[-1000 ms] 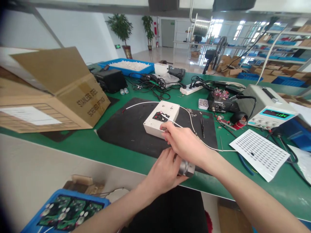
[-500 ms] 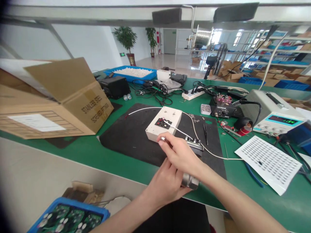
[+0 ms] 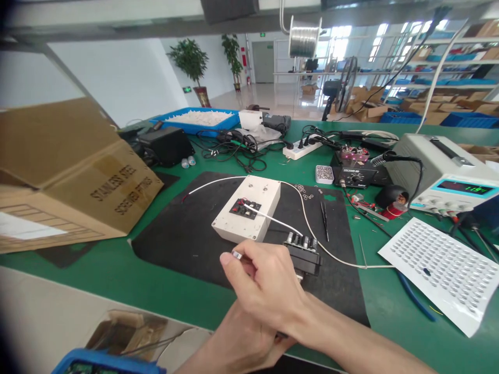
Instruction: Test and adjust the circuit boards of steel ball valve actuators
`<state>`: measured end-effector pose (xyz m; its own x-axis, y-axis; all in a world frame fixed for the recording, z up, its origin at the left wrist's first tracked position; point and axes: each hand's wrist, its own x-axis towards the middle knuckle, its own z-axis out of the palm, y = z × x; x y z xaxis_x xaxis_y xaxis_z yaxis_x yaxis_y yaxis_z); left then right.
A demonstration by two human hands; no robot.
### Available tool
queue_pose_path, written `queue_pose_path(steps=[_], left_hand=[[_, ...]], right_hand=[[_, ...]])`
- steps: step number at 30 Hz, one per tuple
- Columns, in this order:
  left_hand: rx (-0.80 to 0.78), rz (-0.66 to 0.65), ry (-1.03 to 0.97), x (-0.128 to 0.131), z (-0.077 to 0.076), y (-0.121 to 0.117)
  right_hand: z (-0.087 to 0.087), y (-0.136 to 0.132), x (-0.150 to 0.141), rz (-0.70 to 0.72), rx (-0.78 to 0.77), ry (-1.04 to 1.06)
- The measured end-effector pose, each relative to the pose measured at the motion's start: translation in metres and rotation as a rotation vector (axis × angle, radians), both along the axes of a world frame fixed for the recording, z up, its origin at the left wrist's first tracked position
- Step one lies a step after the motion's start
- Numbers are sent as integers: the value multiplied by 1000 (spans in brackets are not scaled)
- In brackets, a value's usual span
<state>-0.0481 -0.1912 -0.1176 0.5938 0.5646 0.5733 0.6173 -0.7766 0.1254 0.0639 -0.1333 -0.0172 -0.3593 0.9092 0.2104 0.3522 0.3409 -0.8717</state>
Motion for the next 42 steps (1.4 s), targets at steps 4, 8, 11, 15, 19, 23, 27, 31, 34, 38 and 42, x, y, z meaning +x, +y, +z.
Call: queue_pose_path(steps=[4,8,11,15,19,23,27,31,34,38,42], left_hand=[[-47,-5,-38,0,0,4],[-47,-26,-82,0,3,9],[-61,-16,-80,0,5,9],[-136,4,-51,-1,9,7],[-173,2,-21,0,13,5],[-249,76,26,3,23,2],[-264,79,55,2,33,0],[-239,37,68,0,37,-1],[-246,45,72,-1,37,-1],[-246,56,75,0,36,-2],[-261,50,87,0,34,-2]], right_hand=[[-5,0,3,-8,20,83],[-10,0,5,-52,75,191],[-12,1,5,-84,99,157],[-7,3,0,-93,188,-58],[17,1,-1,-16,361,-197],[48,-15,21,-85,425,-81],[47,-43,65,-346,215,56],[20,-69,99,-533,172,46],[4,-76,107,-541,137,30],[-8,-77,114,-515,114,14],[-15,-80,131,-448,176,-163]])
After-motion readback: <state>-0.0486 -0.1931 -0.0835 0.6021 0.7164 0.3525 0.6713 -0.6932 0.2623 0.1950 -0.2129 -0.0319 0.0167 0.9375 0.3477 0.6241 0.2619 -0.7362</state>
